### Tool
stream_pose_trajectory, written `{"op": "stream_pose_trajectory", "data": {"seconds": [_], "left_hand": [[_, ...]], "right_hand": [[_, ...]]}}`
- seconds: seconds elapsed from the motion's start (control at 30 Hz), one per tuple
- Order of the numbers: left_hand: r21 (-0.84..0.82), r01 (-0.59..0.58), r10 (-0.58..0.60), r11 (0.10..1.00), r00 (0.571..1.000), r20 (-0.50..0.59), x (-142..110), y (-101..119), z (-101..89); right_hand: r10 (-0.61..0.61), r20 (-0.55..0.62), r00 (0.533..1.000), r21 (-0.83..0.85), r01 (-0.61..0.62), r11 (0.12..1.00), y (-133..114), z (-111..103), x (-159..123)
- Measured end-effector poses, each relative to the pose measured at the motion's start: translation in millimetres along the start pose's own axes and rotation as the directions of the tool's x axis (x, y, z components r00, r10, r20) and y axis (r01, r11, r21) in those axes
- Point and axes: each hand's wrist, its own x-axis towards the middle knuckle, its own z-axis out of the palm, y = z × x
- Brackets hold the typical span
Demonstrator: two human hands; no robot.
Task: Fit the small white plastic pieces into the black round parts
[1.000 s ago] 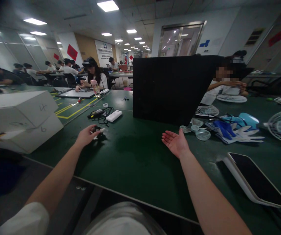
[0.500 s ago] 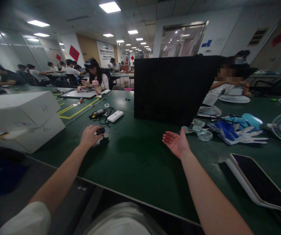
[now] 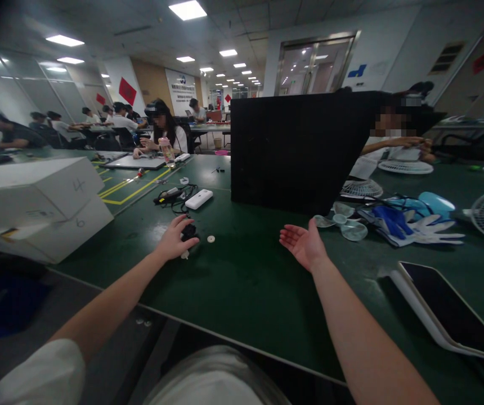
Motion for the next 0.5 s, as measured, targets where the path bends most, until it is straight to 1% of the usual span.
{"op": "stream_pose_trajectory", "data": {"seconds": [0.13,0.2,0.27,0.37,0.43,0.5], "left_hand": [[-0.014,0.003,-0.003,1.000,0.999,0.035,-4.1,4.2,6.0],[0.002,-0.014,0.014,1.000,0.998,0.060,-3.7,11.1,8.5],[0.018,-0.043,0.042,0.999,0.996,0.083,-0.2,22.8,12.8],[0.024,-0.098,0.094,0.995,0.987,0.133,10.4,50.0,26.2],[0.016,-0.112,0.107,0.994,0.980,0.167,19.2,74.9,41.1],[-0.009,-0.129,0.128,0.992,0.972,0.195,26.7,104.4,60.0]], "right_hand": [[0.007,0.001,1.000,0.002,-0.007,1.000,-1.1,1.9,-1.7],[0.008,-0.005,1.000,0.004,-0.008,1.000,-2.0,4.5,-3.8],[0.006,-0.008,1.000,0.005,-0.006,1.000,-2.7,7.0,-5.9],[0.005,-0.012,1.000,-0.001,-0.005,1.000,-3.2,9.6,-7.7],[-0.004,-0.025,1.000,-0.015,0.004,1.000,-3.5,10.2,-7.5],[-0.030,-0.056,0.998,-0.037,0.028,0.999,-3.7,9.9,-6.7]]}}
